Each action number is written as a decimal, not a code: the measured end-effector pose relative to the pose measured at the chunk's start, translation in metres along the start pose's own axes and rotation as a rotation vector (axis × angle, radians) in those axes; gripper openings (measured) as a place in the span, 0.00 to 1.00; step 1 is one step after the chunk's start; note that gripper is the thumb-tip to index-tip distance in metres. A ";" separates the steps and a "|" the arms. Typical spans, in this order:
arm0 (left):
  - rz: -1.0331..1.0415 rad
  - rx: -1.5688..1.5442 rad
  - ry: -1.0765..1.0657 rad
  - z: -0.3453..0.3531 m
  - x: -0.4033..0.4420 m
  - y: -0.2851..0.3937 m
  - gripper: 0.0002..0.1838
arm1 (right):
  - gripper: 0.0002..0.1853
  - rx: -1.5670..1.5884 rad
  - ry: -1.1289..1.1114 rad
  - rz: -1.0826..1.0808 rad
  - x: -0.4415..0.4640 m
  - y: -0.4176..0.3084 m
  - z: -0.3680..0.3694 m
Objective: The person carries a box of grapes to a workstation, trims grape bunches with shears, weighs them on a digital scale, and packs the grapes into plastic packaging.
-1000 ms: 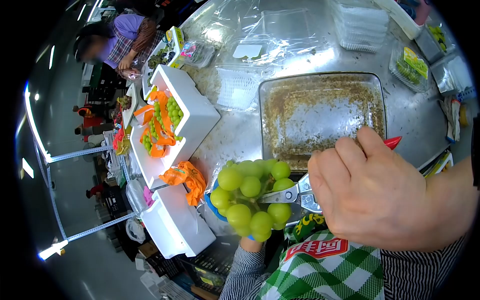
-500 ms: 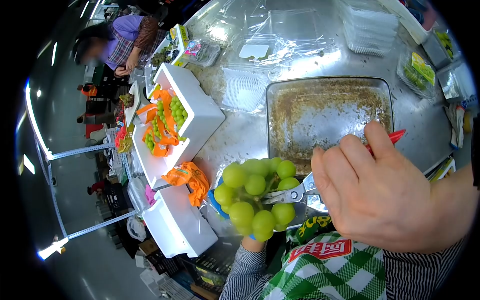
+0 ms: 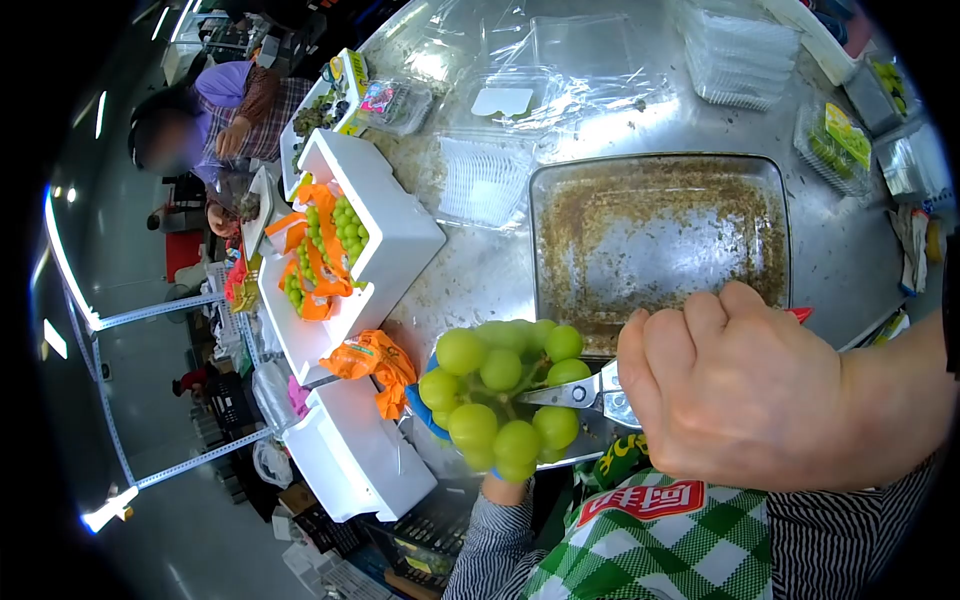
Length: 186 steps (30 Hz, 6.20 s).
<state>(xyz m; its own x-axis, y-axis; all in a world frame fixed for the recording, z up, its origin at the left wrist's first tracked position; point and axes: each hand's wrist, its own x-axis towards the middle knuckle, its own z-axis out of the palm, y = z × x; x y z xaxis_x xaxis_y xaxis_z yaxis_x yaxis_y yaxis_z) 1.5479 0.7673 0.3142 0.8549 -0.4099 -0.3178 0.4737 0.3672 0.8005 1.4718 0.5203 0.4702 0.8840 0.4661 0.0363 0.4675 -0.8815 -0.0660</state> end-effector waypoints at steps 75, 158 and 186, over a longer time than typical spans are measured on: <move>-0.204 0.581 -0.644 0.096 0.058 0.039 0.60 | 0.25 1.334 -0.017 0.493 0.001 0.092 0.054; -0.537 -0.199 -0.309 -0.183 -0.165 -0.048 0.22 | 0.18 2.322 0.164 0.775 0.019 -0.269 0.225; 0.481 1.568 0.132 -0.215 -0.056 -0.019 0.40 | 0.28 0.113 -0.061 1.034 0.032 -0.243 0.300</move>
<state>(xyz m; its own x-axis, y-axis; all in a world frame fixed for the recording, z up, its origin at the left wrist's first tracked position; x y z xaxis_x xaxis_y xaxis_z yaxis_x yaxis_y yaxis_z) 1.5363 0.9627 0.2081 0.9012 -0.4151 0.1244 -0.4172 -0.7533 0.5084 1.3870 0.7724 0.1881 0.8505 -0.5067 -0.1411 -0.5233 -0.8422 -0.1298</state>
